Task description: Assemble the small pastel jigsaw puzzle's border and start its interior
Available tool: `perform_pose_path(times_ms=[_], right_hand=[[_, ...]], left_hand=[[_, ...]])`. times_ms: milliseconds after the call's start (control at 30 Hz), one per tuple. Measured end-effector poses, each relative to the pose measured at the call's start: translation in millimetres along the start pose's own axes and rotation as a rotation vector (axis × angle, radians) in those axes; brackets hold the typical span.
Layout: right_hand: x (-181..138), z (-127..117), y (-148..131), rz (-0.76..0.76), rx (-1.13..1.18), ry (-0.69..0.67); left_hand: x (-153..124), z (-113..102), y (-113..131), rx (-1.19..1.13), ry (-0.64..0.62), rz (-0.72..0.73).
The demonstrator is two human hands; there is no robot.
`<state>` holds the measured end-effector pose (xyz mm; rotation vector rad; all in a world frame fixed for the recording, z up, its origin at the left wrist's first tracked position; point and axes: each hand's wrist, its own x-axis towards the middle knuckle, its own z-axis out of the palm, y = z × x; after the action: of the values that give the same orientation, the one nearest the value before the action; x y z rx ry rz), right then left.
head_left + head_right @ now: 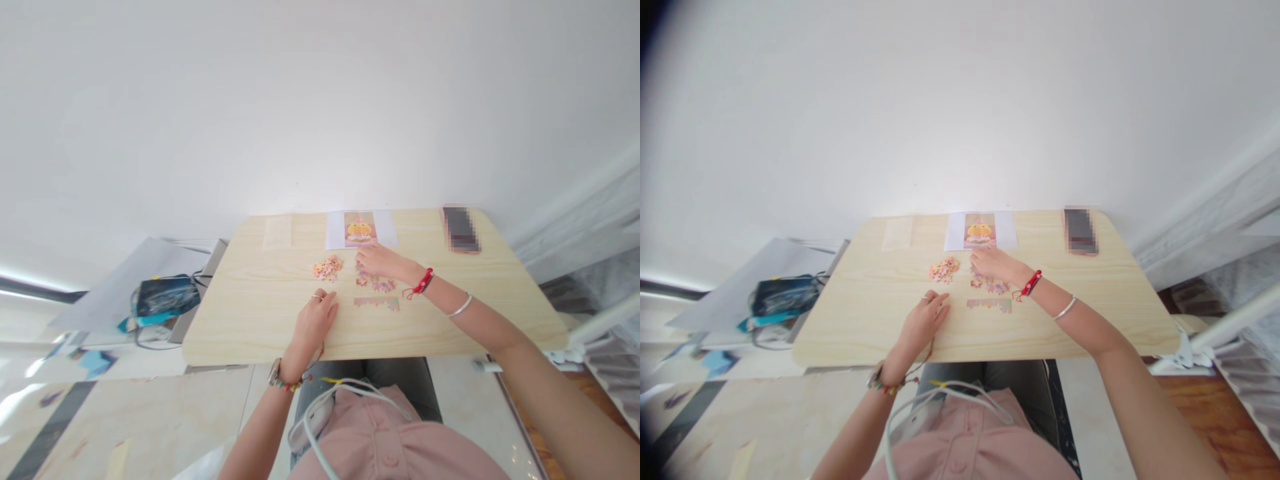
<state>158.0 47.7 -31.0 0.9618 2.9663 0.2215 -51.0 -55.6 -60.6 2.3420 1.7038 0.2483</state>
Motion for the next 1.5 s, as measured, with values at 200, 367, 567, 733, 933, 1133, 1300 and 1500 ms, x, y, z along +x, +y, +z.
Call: perform_pose_path(times_ms=[200, 367, 567, 733, 933, 1133, 1300, 1500], right_hand=[[-3.0, 11.3, 5.9, 0.06, 0.045, -0.008], [-25.0, 1.6, 20.3, 0.188, 0.173, 0.084], [-66.3, 3.1, 27.8, 0.328, 0.395, 0.152], [-89.4, 12.9, 17.9, 0.4, 0.449, 0.169], [-97.6, 13.1, 1.8, 0.341, 0.533, 0.157], [-91.2, 10.1, -10.4, 0.227, 0.547, 0.097], [-89.2, 12.6, -10.6, 0.233, 0.55, 0.092], [-72.4, 12.3, 4.0, 0.295, 0.521, 0.152]], left_hand=[[2.2, 1.9, 2.7, -0.008, -0.004, 0.024], [0.2, 0.6, 0.7, -0.015, -0.004, 0.019], [-0.8, 1.2, -2.2, -0.006, -0.018, 0.013], [-0.2, 0.0, -1.6, -0.006, -0.023, 0.009], [0.1, -0.4, -0.7, -0.007, -0.009, 0.024], [1.4, 0.6, 2.8, 0.006, 0.009, 0.035], [2.6, 0.6, 5.7, 0.004, 0.016, 0.047], [5.4, -2.3, 8.3, -0.01, 0.019, 0.049]])
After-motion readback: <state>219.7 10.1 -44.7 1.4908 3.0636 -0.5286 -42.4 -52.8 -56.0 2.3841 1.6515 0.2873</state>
